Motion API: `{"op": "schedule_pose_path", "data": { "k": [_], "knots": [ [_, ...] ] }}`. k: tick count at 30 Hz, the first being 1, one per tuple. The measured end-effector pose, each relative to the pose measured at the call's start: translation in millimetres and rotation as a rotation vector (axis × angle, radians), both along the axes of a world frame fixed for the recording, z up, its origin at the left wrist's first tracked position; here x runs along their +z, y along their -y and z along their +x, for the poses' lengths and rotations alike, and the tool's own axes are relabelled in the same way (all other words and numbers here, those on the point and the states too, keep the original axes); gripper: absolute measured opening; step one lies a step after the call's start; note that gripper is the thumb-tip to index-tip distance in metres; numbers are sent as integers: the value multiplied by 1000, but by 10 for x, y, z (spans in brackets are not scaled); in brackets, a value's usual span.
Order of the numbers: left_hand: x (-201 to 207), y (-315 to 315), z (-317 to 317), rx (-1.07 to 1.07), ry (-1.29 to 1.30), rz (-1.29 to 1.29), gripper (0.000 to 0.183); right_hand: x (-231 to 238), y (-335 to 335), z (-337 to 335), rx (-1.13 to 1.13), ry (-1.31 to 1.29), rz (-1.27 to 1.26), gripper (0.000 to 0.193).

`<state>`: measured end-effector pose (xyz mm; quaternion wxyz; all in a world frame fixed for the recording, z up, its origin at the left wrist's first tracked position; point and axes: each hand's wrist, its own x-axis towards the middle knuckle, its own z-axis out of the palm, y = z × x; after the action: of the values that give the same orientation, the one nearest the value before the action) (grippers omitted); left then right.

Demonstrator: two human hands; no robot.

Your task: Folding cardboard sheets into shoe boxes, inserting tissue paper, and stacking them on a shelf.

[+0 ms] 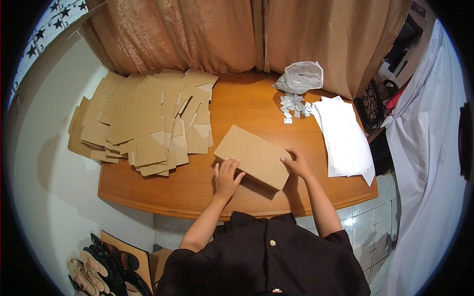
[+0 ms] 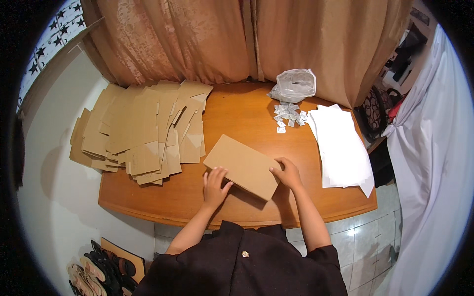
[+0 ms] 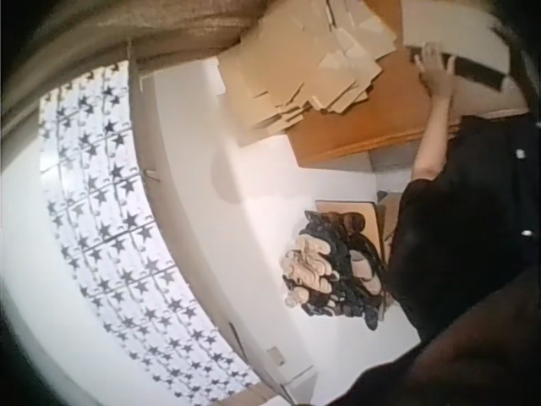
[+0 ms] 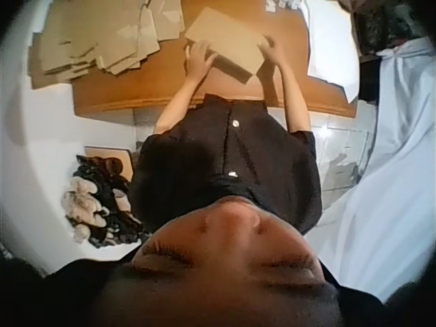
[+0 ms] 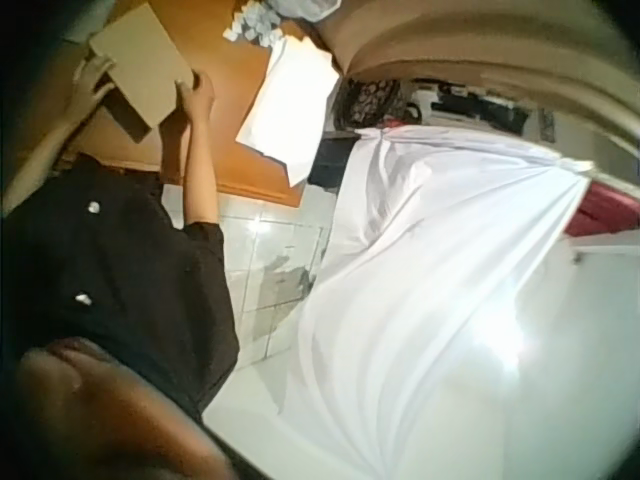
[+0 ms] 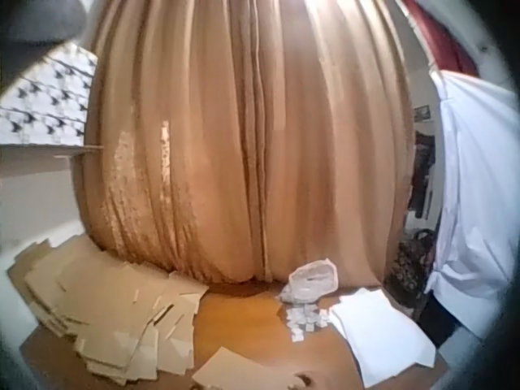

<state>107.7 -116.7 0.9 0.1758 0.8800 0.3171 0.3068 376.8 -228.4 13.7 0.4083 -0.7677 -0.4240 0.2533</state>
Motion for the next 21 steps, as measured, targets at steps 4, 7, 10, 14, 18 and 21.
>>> {"op": "schedule_pose_path", "data": {
  "k": [4,7,10,14,18,21],
  "knots": [
    [-260,117,11,200,90,-212,65,-110,414,-188,36,-363,87,38],
    [-416,264,96,82,239,-517,66,-188,591,-348,21,-492,138,44],
    [-541,482,144,-60,324,-786,66,-209,718,-540,76,-510,71,54],
    [-564,636,38,-70,443,-997,67,-129,815,-697,261,-549,83,72],
    [-397,839,-178,-45,615,-962,66,-68,907,-799,437,-476,126,81],
    [-194,1148,-423,48,705,-973,56,163,977,-917,548,-460,173,85]
  ]
}}
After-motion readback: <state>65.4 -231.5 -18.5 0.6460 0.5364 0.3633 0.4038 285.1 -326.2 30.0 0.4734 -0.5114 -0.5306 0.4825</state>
